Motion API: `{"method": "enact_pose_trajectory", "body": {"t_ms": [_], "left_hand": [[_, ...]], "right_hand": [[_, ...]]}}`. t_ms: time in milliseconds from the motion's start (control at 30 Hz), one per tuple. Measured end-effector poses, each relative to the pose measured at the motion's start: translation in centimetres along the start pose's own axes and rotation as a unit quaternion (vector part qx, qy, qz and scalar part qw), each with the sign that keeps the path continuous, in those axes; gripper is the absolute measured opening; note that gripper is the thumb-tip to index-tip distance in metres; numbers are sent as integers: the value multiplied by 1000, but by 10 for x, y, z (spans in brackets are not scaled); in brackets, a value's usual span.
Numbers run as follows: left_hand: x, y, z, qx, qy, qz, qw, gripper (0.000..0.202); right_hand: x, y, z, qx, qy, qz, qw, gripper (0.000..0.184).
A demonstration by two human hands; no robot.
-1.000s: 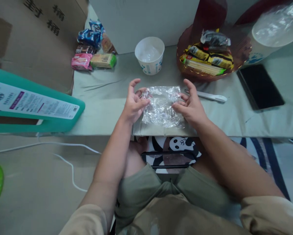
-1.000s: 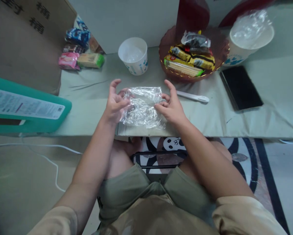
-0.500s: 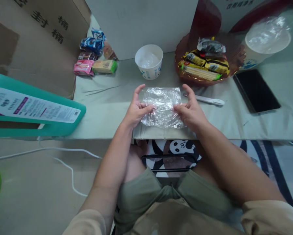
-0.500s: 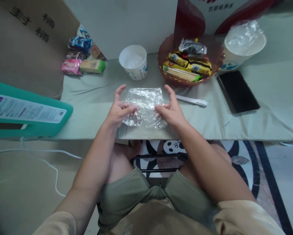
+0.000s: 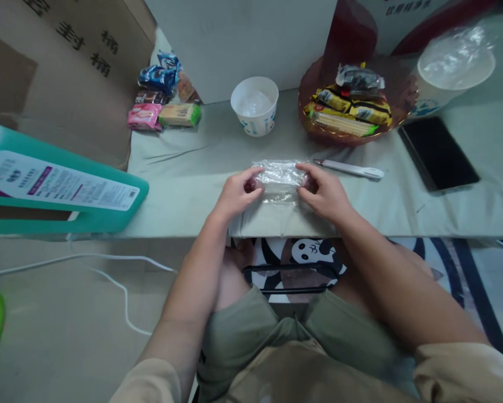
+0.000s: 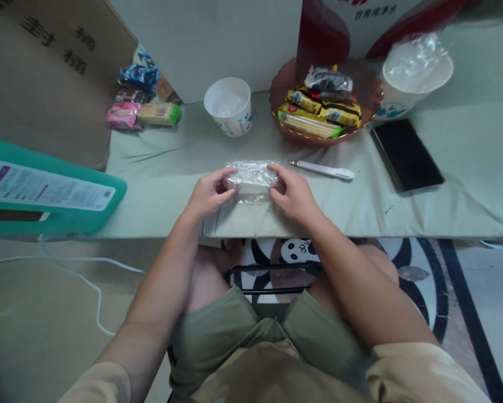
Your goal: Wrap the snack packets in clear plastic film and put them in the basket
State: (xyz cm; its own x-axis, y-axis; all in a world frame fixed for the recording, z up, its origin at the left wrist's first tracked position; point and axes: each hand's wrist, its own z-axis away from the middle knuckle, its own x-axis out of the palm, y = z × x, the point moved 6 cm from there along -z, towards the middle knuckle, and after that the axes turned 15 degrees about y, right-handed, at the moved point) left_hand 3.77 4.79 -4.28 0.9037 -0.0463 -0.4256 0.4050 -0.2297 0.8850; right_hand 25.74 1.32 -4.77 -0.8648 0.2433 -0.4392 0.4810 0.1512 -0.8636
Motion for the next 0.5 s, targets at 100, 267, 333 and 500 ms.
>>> {"method": "enact_pose_trajectory", "body": {"t_ms": [100,267,333,500], "left_hand": [[-9,9,-2,83,72,-86,990,17],[-10,19,-1,53,79,66,993,16],[-3,15,0,-47,41,169,984,21],[4,7,6,-231,-20,240,943,35]], "right_hand": [[-4,-8,-1,-67,46,55,995,27],[-11,-24,1,-56,50,-18,997,13],[-5,-21,4,35,-32,-79,996,16],[-12,-14,3,141,-17,-214,967,33]]}}
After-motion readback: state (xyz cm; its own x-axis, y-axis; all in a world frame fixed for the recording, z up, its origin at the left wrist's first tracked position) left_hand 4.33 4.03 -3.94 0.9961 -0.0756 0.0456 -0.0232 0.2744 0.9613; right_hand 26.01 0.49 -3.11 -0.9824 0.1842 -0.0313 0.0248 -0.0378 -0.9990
